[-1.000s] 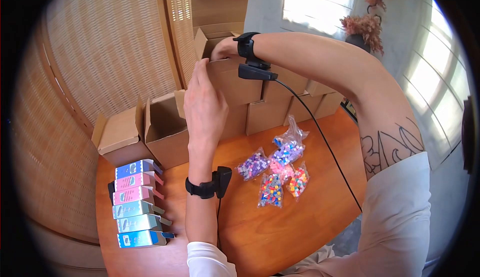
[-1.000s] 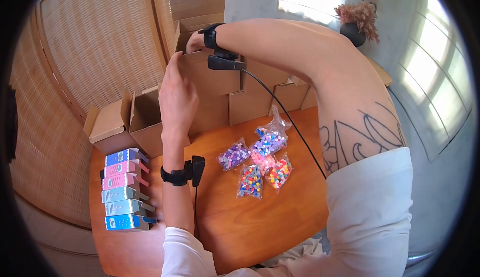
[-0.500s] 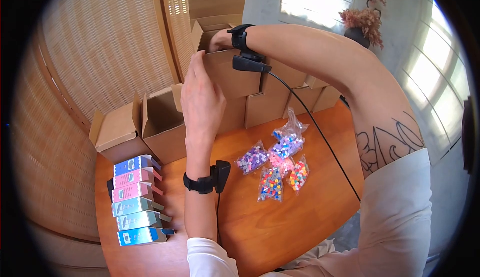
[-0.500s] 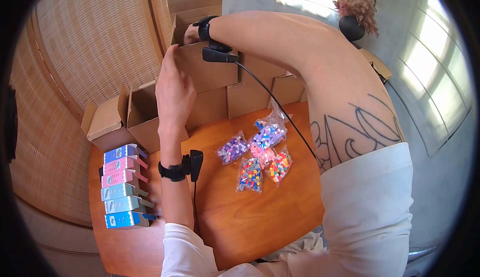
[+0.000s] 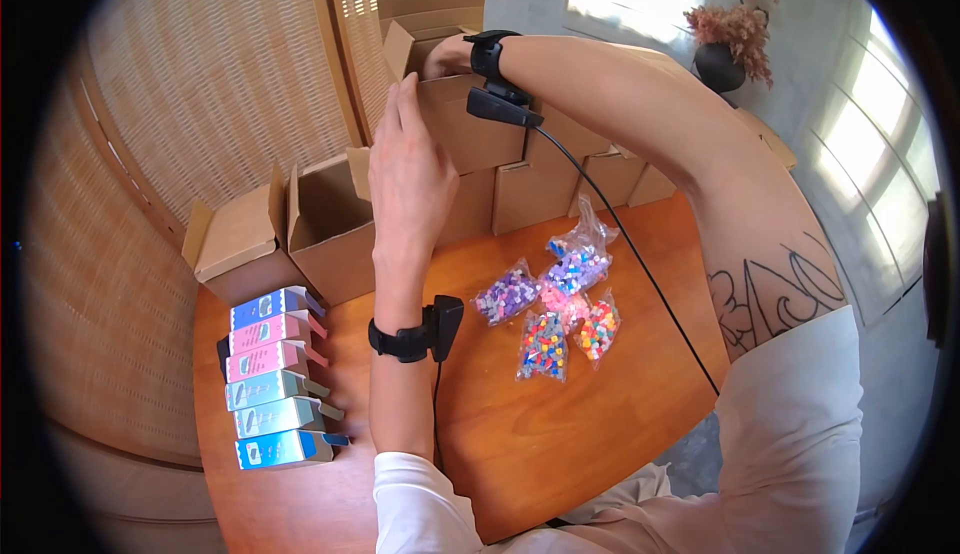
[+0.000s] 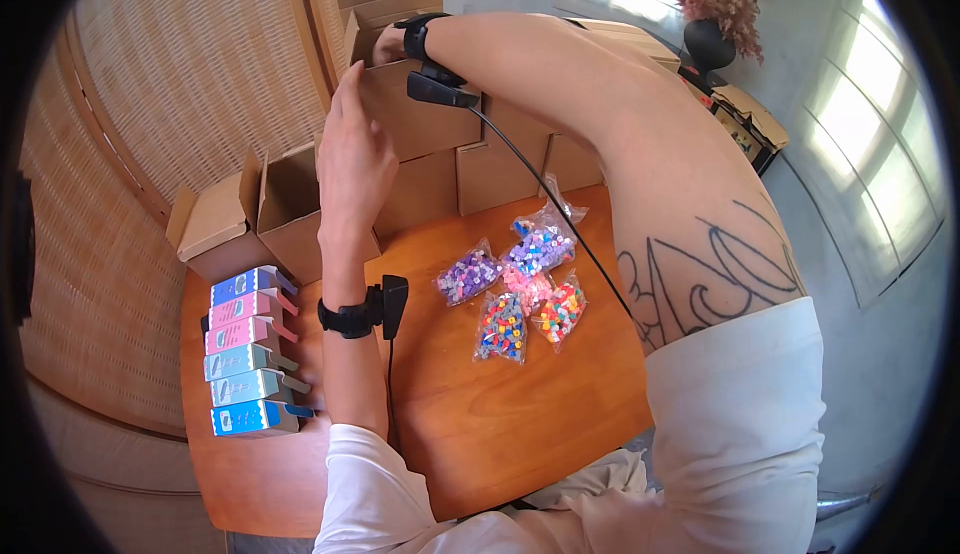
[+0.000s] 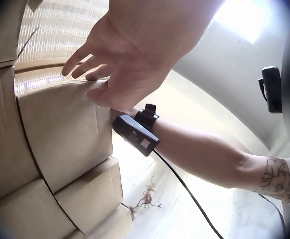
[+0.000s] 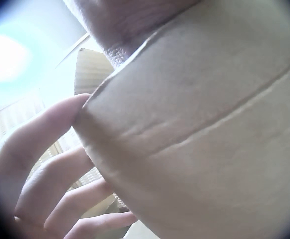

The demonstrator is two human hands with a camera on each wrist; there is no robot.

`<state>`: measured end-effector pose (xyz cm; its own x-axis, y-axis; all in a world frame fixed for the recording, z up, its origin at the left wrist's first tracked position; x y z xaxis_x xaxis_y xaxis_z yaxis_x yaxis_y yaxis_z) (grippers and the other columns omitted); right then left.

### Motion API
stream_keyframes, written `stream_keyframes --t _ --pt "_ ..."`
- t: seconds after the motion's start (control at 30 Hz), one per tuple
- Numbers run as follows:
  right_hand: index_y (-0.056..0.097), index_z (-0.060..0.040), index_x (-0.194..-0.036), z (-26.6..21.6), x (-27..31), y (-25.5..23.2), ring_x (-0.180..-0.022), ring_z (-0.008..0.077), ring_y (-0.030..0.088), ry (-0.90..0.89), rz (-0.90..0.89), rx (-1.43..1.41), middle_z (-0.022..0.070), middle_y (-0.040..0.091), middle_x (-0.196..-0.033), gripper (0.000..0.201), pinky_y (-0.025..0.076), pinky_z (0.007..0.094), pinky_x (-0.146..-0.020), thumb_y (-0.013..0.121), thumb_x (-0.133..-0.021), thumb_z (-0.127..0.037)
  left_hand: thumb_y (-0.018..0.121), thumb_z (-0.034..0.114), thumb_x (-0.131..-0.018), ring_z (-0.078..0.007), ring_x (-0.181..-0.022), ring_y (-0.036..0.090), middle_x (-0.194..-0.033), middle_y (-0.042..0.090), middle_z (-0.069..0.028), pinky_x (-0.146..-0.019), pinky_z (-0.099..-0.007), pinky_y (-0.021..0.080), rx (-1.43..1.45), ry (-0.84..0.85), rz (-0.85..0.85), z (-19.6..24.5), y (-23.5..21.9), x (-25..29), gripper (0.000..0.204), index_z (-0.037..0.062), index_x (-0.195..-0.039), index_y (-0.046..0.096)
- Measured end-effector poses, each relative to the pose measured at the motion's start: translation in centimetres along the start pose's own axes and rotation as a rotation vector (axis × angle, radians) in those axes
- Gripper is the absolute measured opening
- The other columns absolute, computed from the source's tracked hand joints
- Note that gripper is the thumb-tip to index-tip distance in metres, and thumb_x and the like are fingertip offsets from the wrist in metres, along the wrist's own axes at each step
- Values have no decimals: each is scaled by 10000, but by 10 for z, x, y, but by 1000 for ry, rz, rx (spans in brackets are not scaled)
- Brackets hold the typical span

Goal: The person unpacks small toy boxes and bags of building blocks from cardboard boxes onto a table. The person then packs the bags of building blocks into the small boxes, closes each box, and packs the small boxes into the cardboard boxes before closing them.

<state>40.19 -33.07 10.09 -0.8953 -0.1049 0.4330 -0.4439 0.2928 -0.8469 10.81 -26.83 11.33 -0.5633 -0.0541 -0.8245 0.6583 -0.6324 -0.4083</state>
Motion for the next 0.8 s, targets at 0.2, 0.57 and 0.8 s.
stream_keyframes --t 0.2,0.57,0.8 --pt "729 -12 -1081 -15 98 3 -632 234 613 -203 71 114 131 740 -924 325 497 412 -602 664 -934 -295 543 -81 -868 -441 -1347 510 -1510 479 -267 -1089 -478 456 -21 4 12 2 5 1 772 25 -1588 286" --pt "779 -69 -1141 -24 49 1 -956 308 717 -388 334 546 121 754 -1062 335 531 501 -856 670 -886 -257 551 -100 -844 -404 -1428 436 -1567 427 -227 -1152 -460 407 -57 -9 -61 -4 8 2 808 1 -1594 268" --pt "776 -43 -1139 -11 51 3 -931 312 719 -361 192 360 130 765 -1060 346 532 506 -838 661 -897 -261 548 -102 -841 -408 -1426 435 -1573 420 -227 -1151 -460 410 -53 -20 -68 -5 10 2 813 -1 -1596 263"
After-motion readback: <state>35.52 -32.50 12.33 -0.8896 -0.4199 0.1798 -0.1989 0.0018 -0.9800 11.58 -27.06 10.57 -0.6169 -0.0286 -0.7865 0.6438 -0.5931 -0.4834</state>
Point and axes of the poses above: each hand's wrist, its own x-axis away from the middle knuckle, its own y-axis out of the palm, z = x × y, the point moved 7 cm from there along -x, towards the middle knuckle
